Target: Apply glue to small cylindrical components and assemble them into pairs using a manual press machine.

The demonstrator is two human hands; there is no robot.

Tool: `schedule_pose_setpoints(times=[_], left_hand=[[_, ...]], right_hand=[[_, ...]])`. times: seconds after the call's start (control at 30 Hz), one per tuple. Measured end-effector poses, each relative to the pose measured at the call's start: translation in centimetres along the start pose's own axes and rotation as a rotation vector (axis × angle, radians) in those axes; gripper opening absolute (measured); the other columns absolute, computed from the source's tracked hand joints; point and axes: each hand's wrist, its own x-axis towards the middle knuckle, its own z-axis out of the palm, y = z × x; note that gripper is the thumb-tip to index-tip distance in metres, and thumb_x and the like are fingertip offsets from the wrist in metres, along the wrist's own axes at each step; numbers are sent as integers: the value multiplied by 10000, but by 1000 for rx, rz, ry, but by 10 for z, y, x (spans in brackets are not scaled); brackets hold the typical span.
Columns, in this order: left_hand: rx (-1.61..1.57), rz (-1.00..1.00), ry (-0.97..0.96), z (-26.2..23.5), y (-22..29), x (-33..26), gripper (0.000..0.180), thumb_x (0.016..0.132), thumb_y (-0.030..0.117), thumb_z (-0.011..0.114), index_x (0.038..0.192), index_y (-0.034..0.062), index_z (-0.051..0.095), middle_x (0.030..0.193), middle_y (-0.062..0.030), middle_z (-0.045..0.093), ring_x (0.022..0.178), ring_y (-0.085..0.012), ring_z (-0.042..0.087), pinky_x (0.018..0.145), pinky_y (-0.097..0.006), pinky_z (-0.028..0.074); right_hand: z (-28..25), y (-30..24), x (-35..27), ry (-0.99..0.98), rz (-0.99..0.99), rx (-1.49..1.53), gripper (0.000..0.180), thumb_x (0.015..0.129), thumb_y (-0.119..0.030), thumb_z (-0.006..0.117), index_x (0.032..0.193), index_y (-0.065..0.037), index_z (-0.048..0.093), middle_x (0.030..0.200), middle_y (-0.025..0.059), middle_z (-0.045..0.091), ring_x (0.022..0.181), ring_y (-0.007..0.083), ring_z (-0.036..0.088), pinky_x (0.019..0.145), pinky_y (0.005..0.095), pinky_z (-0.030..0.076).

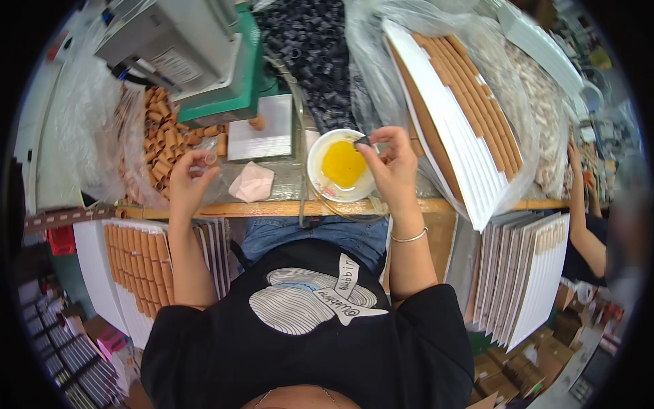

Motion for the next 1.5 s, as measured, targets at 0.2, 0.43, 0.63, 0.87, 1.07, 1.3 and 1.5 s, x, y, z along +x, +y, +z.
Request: schedule_pose_setpoints(times=[0.2, 0.43, 0.63, 0.87, 1.07, 1.3, 1.5], left_hand=[[-640, 98, -231, 43, 69, -16, 309, 784, -14, 680, 1083, 46, 627, 1014, -51, 636, 941, -128, 610, 796, -258, 496], [-653, 106, -312, 85, 79, -12, 373, 784, -6, 704, 1146, 25, 617, 1070, -56, 651, 874, -108, 619, 774, -245, 500], [-550, 108, -256, 82, 89, -13, 322, 760, 51, 745, 1070, 28, 663, 978, -54, 669, 872, -128, 628, 762, -253, 508], [-636, 170, -114, 86, 81, -13, 308, 809, 48, 700, 1111, 32, 647, 984, -68, 653, 880, -132, 621, 739, -246, 500], [-869, 36, -229, 60, 70, -9, 306, 886, 0, 606, 1190, -18, 573, 1084, -61, 610, 924, -124, 604, 822, -245, 485], [-493, 141, -257, 46, 74, -7, 225, 806, 77, 718, 1019, 31, 662, 883, 28, 630, 613, -19, 482, 553, -176, 374], [-187, 314, -360, 18, 94, -3, 219, 786, 51, 722, 994, 16, 662, 891, 21, 642, 635, -19, 460, 555, -184, 382]], right_hand=[[7, 2, -12, -102, -256, -408, 65, 732, -94, 745, 778, -105, 700, 825, 16, 631, 544, 164, 547, 547, 294, 412], [14, 2, -17, -162, -385, -619, 64, 734, -82, 743, 789, -86, 713, 883, 35, 557, 678, 191, 561, 576, 313, 423], [30, -35, -13, -233, -118, 6, 121, 745, -80, 757, 850, -53, 704, 815, 39, 524, 644, 144, 520, 554, 264, 414], [54, -38, -15, -332, -37, 44, 153, 835, -84, 675, 964, -31, 612, 823, 28, 537, 703, 128, 535, 604, 259, 443], [44, -34, -13, -356, 668, 806, 299, 936, -30, 481, 1223, -84, 416, 1093, 101, 563, 817, 114, 555, 693, 241, 479], [54, -52, -11, -525, -449, -279, 934, 691, 101, 673, 1467, -110, 199, 1382, 277, 388, 882, 326, 643, 773, 379, 517], [59, -58, -14, -627, -371, -352, 970, 649, 84, 707, 1462, -117, 219, 1455, 268, 291, 987, 387, 620, 800, 405, 521]])
